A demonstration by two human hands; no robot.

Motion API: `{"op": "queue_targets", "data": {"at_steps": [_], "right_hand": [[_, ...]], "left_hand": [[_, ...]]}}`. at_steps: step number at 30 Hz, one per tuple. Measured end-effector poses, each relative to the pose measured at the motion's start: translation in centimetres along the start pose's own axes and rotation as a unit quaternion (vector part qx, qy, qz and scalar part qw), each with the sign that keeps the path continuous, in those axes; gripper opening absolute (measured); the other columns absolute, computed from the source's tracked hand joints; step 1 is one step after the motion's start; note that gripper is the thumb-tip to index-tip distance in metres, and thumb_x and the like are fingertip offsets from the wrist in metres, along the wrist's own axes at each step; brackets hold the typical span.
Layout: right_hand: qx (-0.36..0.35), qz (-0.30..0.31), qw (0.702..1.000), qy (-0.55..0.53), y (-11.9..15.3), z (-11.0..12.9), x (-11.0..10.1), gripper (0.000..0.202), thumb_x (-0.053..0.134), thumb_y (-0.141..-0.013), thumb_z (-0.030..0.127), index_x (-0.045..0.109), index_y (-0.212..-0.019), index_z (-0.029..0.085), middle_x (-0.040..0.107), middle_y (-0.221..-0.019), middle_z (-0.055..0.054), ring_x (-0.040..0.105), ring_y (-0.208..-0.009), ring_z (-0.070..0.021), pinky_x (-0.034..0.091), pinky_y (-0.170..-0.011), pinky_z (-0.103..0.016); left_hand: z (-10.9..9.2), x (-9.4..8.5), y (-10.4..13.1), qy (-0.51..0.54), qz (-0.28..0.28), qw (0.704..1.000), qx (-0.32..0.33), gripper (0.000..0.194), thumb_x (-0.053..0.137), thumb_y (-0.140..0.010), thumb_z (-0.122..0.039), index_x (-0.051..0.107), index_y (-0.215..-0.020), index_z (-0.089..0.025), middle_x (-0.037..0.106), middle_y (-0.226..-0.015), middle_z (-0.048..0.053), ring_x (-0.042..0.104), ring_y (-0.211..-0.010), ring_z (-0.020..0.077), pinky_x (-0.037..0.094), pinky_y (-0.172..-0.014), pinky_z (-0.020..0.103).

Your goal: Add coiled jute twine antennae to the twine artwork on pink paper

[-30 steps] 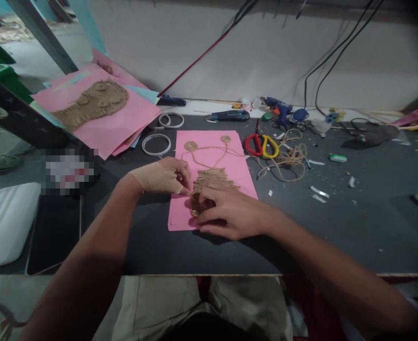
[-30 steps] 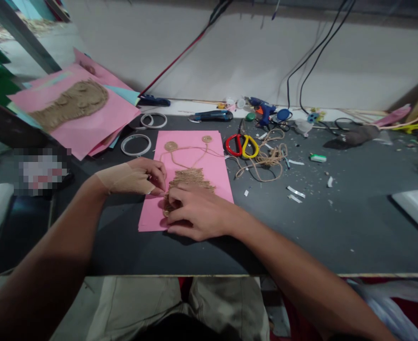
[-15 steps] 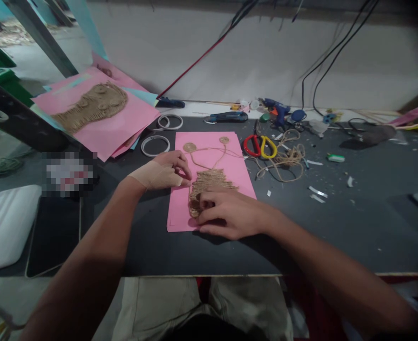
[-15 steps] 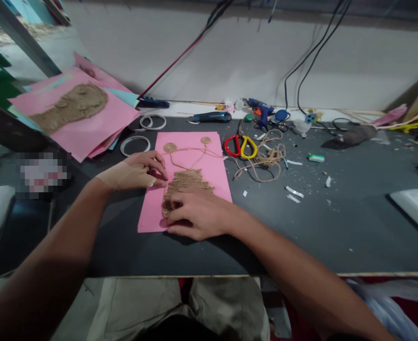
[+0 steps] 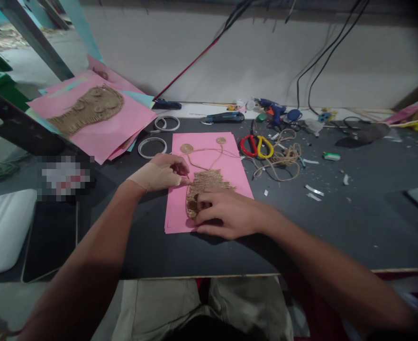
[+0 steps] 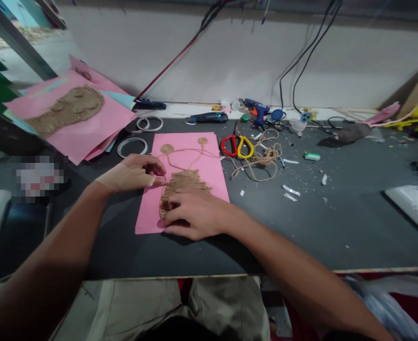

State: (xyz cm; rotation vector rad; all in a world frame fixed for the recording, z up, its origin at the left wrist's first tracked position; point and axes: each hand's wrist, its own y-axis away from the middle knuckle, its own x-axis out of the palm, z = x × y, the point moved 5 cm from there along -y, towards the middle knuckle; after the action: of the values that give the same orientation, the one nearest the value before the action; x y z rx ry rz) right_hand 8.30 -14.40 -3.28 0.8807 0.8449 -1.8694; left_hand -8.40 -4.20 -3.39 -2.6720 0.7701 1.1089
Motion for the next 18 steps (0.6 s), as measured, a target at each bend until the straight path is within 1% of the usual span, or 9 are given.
{"op": "queue_targets", "data": {"at_steps": [3, 7, 14, 18], "right_hand": [[0.004, 0.004, 1.0, -0.002, -0.03, 0.01, 0.0, 0.03, 0.057, -0.106, 0.037, 0.08, -0.114, 0.019, 0.064, -0.099, -0.008, 0.054, -0.086, -0.0167, 0.038, -0.075, -0.029], [0.008, 0.013, 1.0, 0.001, -0.04, -0.05, 0.08, 0.032, 0.056, -0.106, 0.038, 0.08, -0.116, 0.02, 0.065, -0.098, -0.008, 0.055, -0.085, -0.0167, 0.038, -0.074, -0.029], [0.01, 0.011, 1.0, 0.008, 0.03, -0.03, 0.01, 0.031, 0.056, -0.106, 0.037, 0.08, -0.115, 0.019, 0.065, -0.098, -0.008, 0.055, -0.083, -0.0164, 0.038, -0.073, -0.029], [0.015, 0.012, 1.0, 0.009, 0.04, 0.02, 0.01, 0.03, 0.057, -0.106, 0.036, 0.08, -0.114, 0.02, 0.066, -0.098, -0.008, 0.055, -0.083, -0.0162, 0.037, -0.072, -0.028]], "left_hand": [[0.2, 0.07, -0.13, -0.001, -0.008, 1.0, 0.003, 0.012, 0.077, -0.071, -0.027, 0.076, -0.079, -0.019, 0.068, -0.071, 0.001, 0.057, -0.066, 0.0132, 0.045, -0.063, 0.027], [0.3, 0.13, -0.34, -0.01, -0.041, 0.999, 0.014, 0.012, 0.077, -0.071, -0.023, 0.077, -0.083, -0.019, 0.069, -0.073, 0.001, 0.058, -0.067, 0.0135, 0.046, -0.064, 0.028], [0.66, 0.5, -0.71, -0.018, -0.084, 0.996, 0.019, 0.012, 0.077, -0.072, -0.021, 0.075, -0.083, -0.018, 0.072, -0.076, 0.001, 0.059, -0.068, 0.0138, 0.048, -0.068, 0.029], [0.63, 0.71, -0.76, -0.008, -0.109, 0.993, 0.037, 0.01, 0.077, -0.073, -0.021, 0.074, -0.082, -0.017, 0.072, -0.076, 0.002, 0.06, -0.07, 0.0144, 0.048, -0.07, 0.03]]}}
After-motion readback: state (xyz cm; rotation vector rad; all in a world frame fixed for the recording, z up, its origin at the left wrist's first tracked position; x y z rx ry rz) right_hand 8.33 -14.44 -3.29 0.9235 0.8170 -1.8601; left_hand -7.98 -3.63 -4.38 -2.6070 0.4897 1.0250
